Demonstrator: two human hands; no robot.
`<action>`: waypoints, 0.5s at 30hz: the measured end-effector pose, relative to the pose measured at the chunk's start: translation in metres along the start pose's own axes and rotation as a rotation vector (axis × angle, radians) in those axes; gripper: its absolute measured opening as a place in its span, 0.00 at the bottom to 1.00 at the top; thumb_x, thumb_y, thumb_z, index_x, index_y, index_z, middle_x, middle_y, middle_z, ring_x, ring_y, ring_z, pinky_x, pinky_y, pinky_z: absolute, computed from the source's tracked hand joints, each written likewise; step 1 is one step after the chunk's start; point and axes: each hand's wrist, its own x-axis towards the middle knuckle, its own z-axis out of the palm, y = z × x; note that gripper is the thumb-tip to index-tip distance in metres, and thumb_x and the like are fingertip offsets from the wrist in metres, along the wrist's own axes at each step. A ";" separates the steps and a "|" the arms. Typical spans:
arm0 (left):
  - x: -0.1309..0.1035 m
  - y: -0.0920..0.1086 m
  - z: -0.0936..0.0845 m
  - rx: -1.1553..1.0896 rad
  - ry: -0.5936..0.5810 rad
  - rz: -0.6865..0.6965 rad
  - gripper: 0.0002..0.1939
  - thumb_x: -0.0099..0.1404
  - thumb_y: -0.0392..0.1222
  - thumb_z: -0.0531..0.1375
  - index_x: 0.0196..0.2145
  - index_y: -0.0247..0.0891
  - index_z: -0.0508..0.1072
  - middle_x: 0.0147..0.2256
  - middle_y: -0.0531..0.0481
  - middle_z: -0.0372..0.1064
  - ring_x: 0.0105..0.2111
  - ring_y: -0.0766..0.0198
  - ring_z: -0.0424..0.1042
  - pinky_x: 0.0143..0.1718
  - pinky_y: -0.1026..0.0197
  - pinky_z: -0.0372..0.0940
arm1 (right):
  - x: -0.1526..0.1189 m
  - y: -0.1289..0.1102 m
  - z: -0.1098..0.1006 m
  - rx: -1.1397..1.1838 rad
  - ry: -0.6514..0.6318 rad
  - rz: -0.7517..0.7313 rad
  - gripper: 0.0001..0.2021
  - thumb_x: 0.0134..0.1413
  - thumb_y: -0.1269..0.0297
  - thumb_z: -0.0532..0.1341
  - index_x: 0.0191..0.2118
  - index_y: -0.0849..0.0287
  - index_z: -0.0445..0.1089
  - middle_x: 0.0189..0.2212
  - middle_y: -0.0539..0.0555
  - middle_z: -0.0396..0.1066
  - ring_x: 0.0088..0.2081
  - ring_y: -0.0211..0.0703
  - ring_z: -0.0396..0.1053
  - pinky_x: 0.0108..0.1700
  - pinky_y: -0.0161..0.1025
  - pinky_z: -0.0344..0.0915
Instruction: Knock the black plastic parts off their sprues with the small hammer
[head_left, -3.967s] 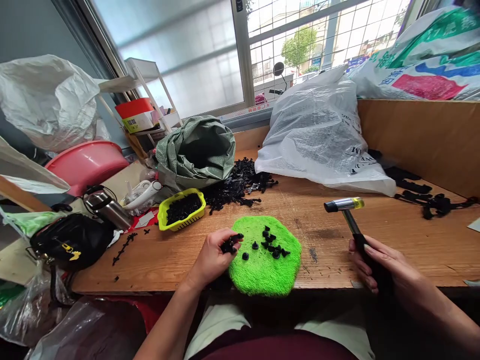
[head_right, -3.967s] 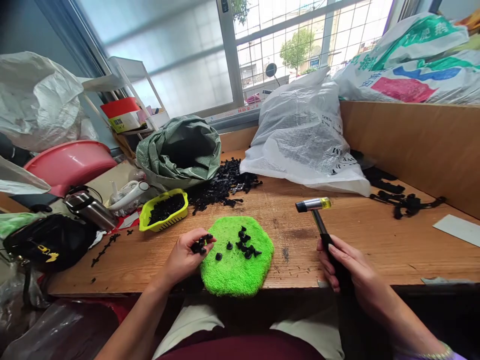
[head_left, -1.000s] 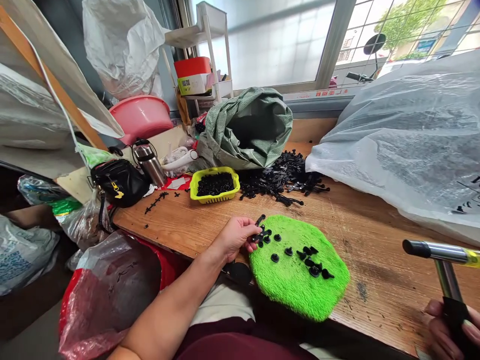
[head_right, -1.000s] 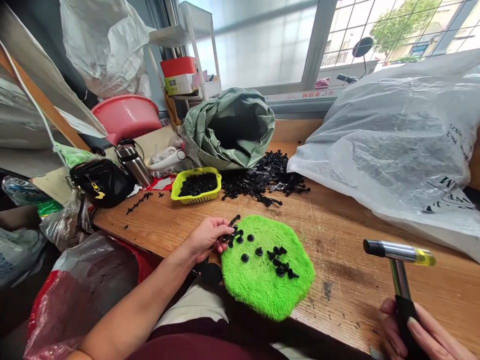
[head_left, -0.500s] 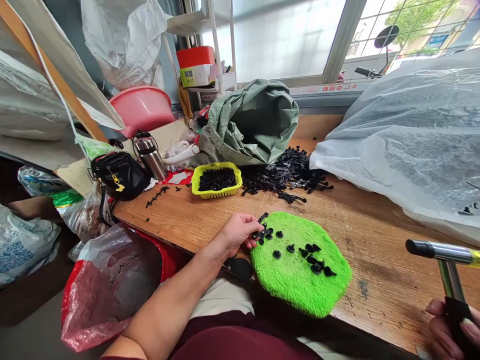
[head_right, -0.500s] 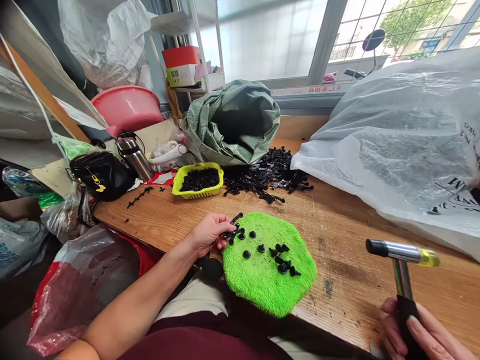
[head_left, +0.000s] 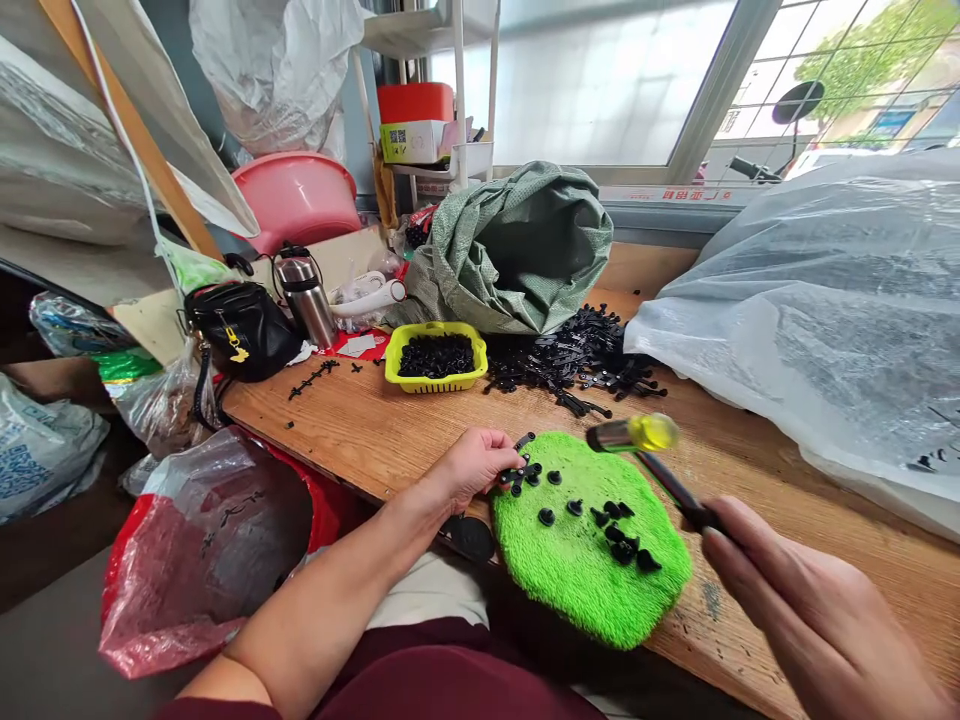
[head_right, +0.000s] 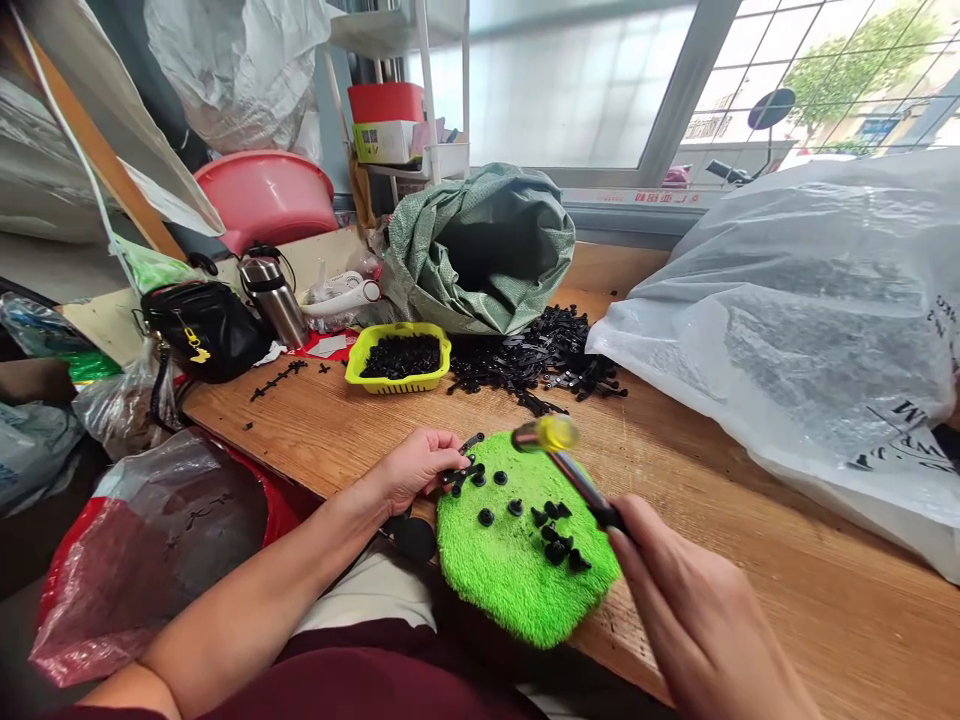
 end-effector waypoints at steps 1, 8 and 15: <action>0.000 0.000 0.000 -0.014 -0.003 -0.003 0.10 0.50 0.30 0.58 0.17 0.36 0.60 0.12 0.60 0.56 0.11 0.76 0.55 0.13 0.72 0.41 | 0.010 -0.008 0.004 -0.015 -0.030 -0.065 0.20 0.66 0.47 0.43 0.33 0.51 0.64 0.23 0.54 0.72 0.23 0.48 0.71 0.23 0.38 0.64; 0.002 0.003 0.003 -0.021 -0.001 -0.008 0.12 0.51 0.26 0.56 0.15 0.35 0.59 0.12 0.60 0.56 0.11 0.77 0.55 0.14 0.73 0.49 | 0.028 -0.021 0.022 -0.065 -0.061 -0.174 0.18 0.68 0.52 0.42 0.31 0.52 0.59 0.16 0.48 0.65 0.17 0.44 0.65 0.19 0.37 0.56; 0.006 -0.003 0.002 -0.018 -0.006 0.017 0.13 0.51 0.26 0.57 0.15 0.35 0.60 0.12 0.59 0.56 0.12 0.76 0.55 0.14 0.73 0.50 | 0.022 -0.016 0.027 -0.164 -0.143 -0.174 0.17 0.66 0.54 0.41 0.30 0.52 0.59 0.16 0.50 0.66 0.17 0.47 0.67 0.18 0.38 0.54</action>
